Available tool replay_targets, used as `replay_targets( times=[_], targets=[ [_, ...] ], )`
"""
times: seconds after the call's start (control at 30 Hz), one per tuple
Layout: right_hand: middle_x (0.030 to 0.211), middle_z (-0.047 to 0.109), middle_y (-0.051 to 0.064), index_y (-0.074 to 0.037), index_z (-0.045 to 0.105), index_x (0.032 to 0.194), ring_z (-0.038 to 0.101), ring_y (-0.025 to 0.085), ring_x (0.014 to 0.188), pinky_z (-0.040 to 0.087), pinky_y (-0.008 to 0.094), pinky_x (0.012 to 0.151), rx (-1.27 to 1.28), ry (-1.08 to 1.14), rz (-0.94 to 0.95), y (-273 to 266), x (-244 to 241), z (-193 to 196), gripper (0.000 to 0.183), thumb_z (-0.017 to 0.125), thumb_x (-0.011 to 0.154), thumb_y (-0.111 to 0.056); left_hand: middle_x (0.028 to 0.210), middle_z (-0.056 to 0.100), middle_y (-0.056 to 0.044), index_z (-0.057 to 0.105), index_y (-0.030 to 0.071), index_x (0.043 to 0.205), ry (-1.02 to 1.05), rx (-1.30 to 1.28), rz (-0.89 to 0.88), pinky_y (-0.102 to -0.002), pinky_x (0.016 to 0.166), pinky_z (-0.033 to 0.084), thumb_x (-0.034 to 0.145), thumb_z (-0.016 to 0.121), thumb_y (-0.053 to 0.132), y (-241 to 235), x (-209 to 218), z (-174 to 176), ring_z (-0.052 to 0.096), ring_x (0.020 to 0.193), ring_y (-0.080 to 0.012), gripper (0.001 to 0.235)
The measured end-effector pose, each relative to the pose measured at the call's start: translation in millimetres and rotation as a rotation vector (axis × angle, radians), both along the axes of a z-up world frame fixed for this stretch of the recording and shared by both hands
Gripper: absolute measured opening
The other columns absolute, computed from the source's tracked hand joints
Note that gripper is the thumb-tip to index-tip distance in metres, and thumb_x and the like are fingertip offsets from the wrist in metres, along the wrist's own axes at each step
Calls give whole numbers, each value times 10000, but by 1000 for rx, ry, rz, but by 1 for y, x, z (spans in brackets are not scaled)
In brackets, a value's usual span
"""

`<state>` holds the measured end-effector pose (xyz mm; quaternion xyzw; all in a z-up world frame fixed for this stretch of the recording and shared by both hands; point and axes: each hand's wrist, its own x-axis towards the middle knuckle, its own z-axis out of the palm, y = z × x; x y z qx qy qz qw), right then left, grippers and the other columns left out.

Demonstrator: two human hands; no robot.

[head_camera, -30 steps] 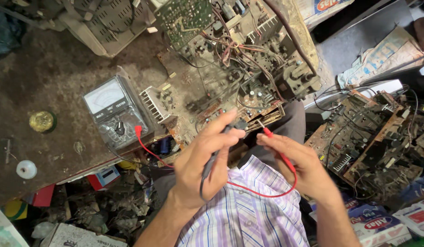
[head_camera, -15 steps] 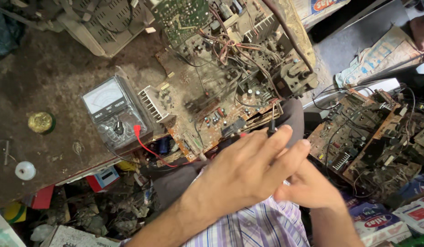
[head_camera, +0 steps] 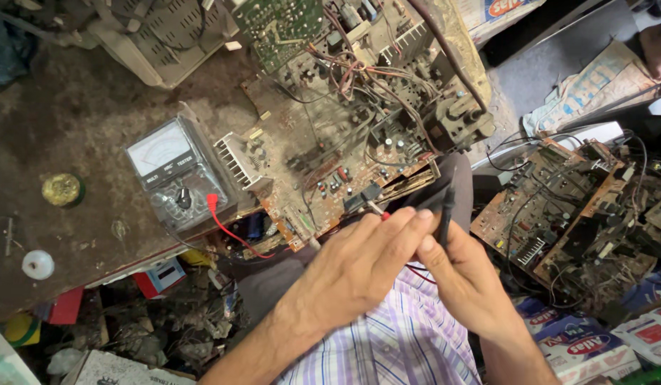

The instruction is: The person uses a multimeter to test points on a circuit board. They probe various components and traces on both sides of the board, moving the probes to different locations to check for continuity or voltage.

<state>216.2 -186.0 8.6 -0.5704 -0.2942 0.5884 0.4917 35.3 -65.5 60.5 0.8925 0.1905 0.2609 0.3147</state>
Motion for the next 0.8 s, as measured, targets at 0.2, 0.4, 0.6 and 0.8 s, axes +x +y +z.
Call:
replay_targets(
  times=[0.2,0.4,0.6,0.8],
  targets=[
    [1427,614,142,-7,606,1074,587,185,1256,450,345,1072,173,-301,-43,2,-21,35,236,474,1094,-202,1200,627,-175,576,-72,1292,76,145,47,-389,801,559,903,672,37,19,-4,-2,628,952,-305,415],
    [692,600,90,8,648,1123,478,133,522,411,299,538,620,381,-433,-29,1,41,420,433,1161,-351,1202,695,-91,626,11,1159,-421,-343,607,-292,768,531,983,600,39,56,-18,-14,631,902,-177,180],
    [751,578,139,-57,614,1376,425,129,512,375,282,468,358,248,-518,-13,20,7,339,443,1122,-203,1165,650,-62,653,-5,1162,-550,-701,443,-249,808,559,1084,616,103,42,6,-37,648,944,-104,138],
    [1136,696,270,-35,607,1349,676,317,805,574,409,681,370,565,-415,-10,28,-48,333,570,1018,-11,924,736,-54,663,-4,1127,-322,-767,547,-255,778,602,1050,617,101,36,26,-66,725,837,-109,138]
  ],
)
